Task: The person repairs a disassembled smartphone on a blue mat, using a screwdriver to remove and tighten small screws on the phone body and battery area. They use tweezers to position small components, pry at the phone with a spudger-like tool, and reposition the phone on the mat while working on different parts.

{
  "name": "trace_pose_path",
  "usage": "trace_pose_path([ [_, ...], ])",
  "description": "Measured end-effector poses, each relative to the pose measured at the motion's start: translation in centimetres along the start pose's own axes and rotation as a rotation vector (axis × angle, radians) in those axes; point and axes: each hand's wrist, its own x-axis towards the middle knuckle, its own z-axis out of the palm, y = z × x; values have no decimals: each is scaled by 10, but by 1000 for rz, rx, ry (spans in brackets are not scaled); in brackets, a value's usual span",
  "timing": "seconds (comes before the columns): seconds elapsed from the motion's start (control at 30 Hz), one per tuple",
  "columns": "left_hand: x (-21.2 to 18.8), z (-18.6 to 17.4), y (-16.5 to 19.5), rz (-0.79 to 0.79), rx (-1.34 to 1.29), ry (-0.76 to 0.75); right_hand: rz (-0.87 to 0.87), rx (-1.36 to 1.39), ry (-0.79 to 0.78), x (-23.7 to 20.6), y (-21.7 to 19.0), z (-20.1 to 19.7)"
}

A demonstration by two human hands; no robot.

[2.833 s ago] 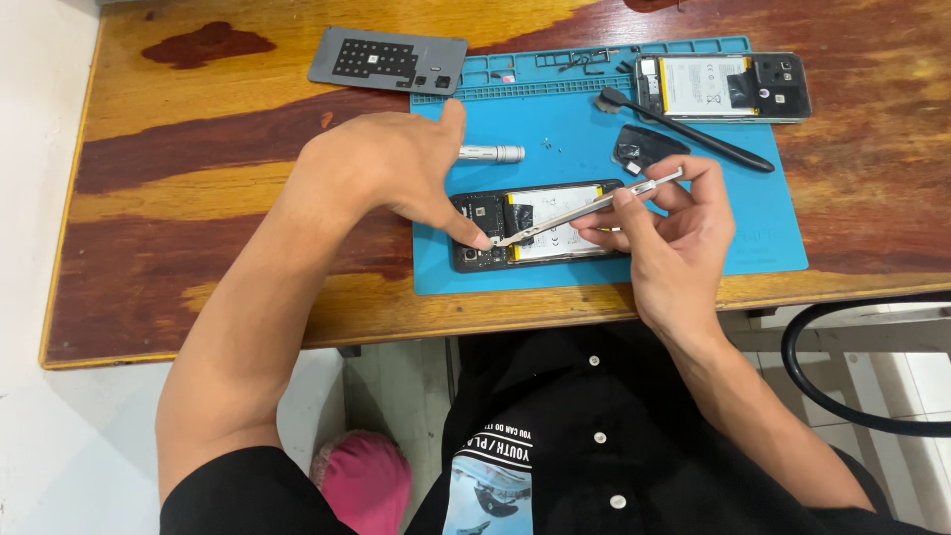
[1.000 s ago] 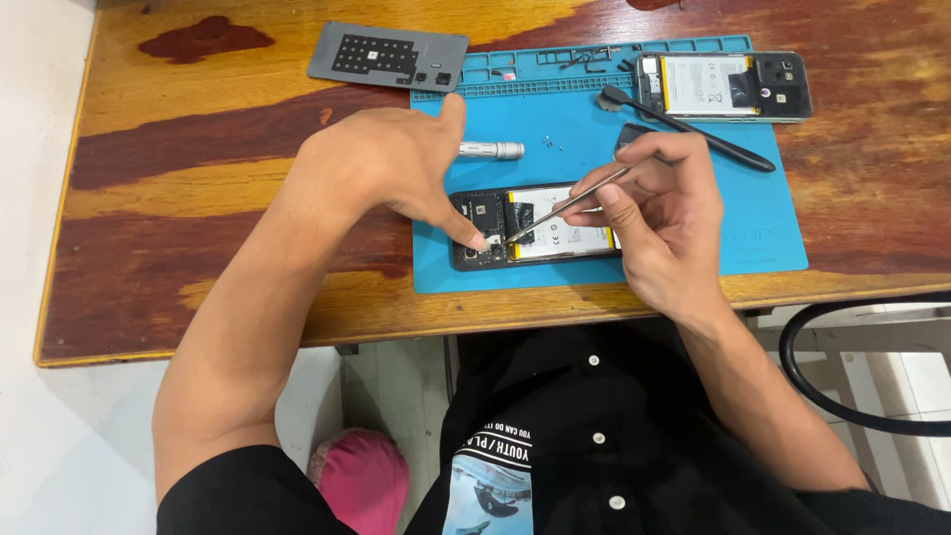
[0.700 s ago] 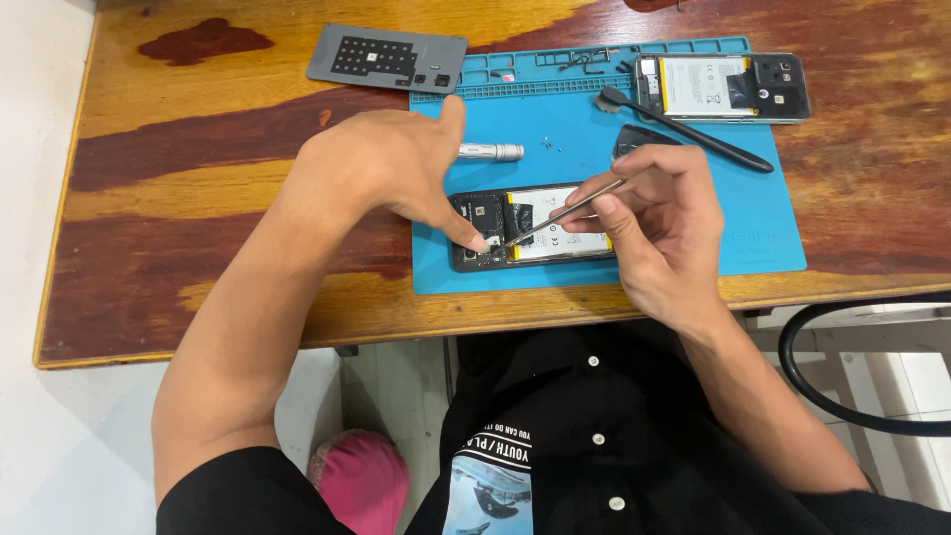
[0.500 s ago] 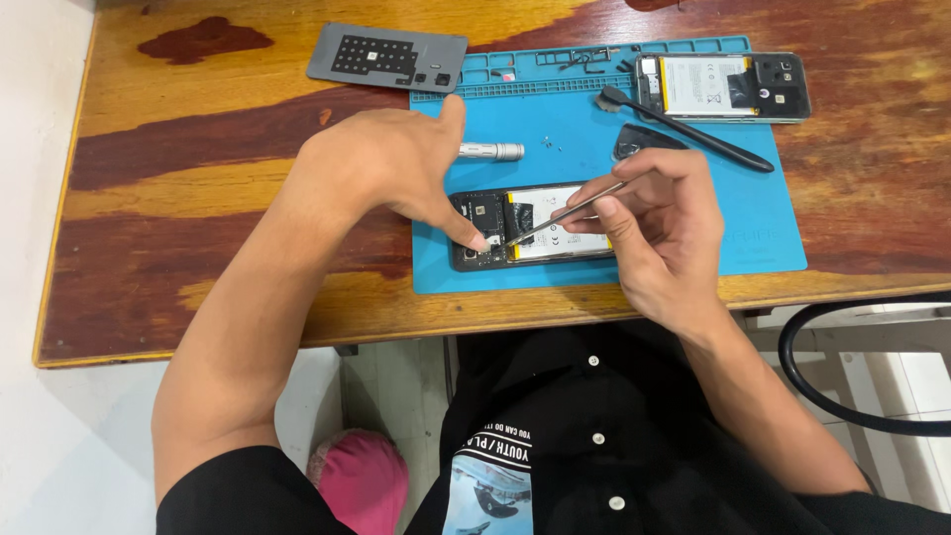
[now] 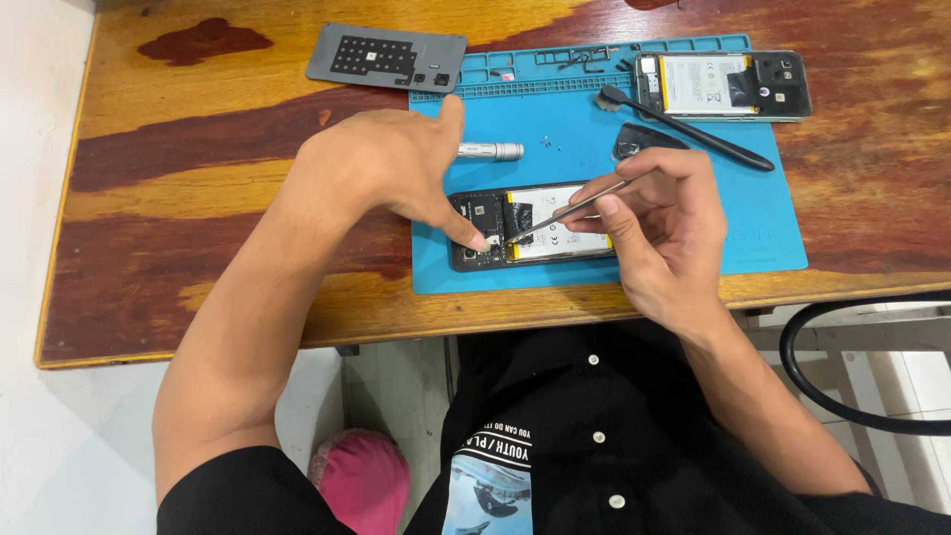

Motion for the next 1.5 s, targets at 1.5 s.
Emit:
trace_pose_path([
  [1.5,-3,-5,3,-24,-8,-25,-19,-55,19,-3,-10,-2],
])
